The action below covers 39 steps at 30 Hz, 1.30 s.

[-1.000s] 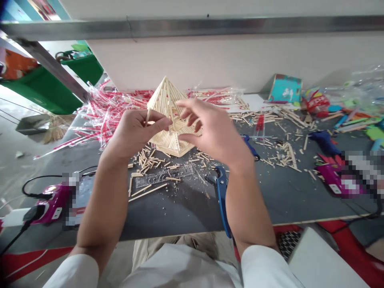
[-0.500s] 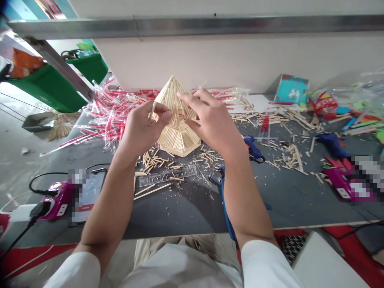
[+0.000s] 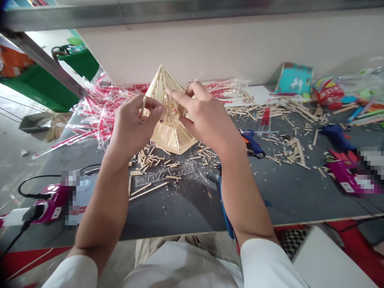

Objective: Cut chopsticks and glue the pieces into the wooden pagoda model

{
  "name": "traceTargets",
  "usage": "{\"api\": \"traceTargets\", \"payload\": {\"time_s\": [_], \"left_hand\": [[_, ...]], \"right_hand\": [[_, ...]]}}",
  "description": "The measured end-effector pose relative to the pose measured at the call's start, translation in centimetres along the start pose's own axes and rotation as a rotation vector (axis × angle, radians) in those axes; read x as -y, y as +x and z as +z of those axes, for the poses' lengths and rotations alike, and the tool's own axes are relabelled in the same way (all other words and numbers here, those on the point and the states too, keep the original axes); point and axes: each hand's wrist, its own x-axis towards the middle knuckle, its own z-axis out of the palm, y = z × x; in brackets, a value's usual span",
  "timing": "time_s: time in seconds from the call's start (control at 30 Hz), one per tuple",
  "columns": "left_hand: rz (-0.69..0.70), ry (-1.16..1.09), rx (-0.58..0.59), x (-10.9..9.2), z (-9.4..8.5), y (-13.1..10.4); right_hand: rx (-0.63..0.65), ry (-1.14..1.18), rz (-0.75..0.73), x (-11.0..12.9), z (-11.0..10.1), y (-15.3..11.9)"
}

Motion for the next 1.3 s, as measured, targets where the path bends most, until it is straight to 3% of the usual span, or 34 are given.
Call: {"api": "traceTargets", "payload": {"time_s": [0.37, 0.77, 1.07, 1.3], "left_hand": [[0.031, 0.122, -0.062, -1.0, 0.2, -0.4], [0.008, 0.087, -0.001, -1.2, 1.6, -0.7], [0.075, 0.349, -0.020, -1.0, 2.0, -1.0], [0.008, 0.180, -0.080, -0.7, 2.1, -0.3]], "right_hand": [[0.053, 0.032, 0.012, 0.3, -0.9, -0.3], [0.001, 0.142, 0.058, -1.0, -0.1, -0.2], [-0.020, 0.206, 0.064, -1.2, 0.4, -0.1], [-0.034, 0.216, 0.100, -1.0, 0.4, 0.1]]}}
